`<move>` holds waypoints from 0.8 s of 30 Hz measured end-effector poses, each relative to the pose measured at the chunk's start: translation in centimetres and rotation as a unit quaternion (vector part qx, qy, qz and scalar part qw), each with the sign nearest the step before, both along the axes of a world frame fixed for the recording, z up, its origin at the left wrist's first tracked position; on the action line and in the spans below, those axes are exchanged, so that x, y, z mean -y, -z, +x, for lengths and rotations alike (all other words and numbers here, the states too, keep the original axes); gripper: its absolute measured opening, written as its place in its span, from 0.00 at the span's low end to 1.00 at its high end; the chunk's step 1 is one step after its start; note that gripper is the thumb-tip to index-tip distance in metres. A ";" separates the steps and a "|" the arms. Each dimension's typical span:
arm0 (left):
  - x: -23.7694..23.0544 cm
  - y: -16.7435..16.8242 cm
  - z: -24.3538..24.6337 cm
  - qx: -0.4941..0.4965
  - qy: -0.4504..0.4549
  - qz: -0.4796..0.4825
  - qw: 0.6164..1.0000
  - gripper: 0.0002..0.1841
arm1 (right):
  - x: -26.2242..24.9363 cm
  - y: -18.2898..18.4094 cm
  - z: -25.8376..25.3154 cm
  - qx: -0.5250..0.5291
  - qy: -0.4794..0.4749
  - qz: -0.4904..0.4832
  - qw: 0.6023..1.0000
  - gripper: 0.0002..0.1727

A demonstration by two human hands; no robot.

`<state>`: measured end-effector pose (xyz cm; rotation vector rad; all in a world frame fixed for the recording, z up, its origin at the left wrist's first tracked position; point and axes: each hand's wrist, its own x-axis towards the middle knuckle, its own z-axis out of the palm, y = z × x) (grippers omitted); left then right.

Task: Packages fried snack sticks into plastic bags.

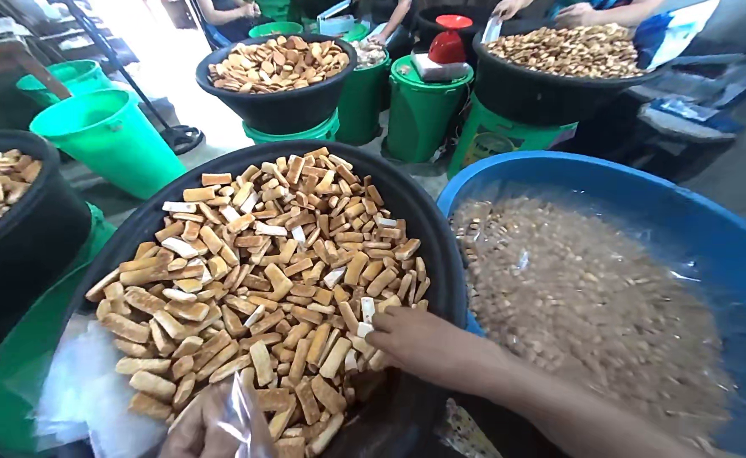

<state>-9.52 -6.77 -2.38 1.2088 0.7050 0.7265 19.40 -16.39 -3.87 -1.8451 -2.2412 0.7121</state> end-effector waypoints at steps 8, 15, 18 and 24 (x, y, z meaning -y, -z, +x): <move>-3.4 -5.2 12.3 -0.283 0.139 0.468 0.826 0.17 | -1.4 -5.9 2.6 -0.241 0.107 0.287 0.921 0.17; -3.1 -3.5 16.2 -0.271 0.065 0.511 0.813 0.25 | -3.3 -5.1 2.3 0.121 0.078 0.389 0.910 0.09; -3.4 -3.8 15.8 -0.285 0.068 0.508 0.810 0.26 | -3.8 -6.5 1.6 0.036 0.094 0.260 0.960 0.10; -2.5 -5.0 14.6 -0.186 0.019 0.538 0.822 0.26 | -7.1 -7.3 0.0 0.050 0.132 0.245 0.959 0.16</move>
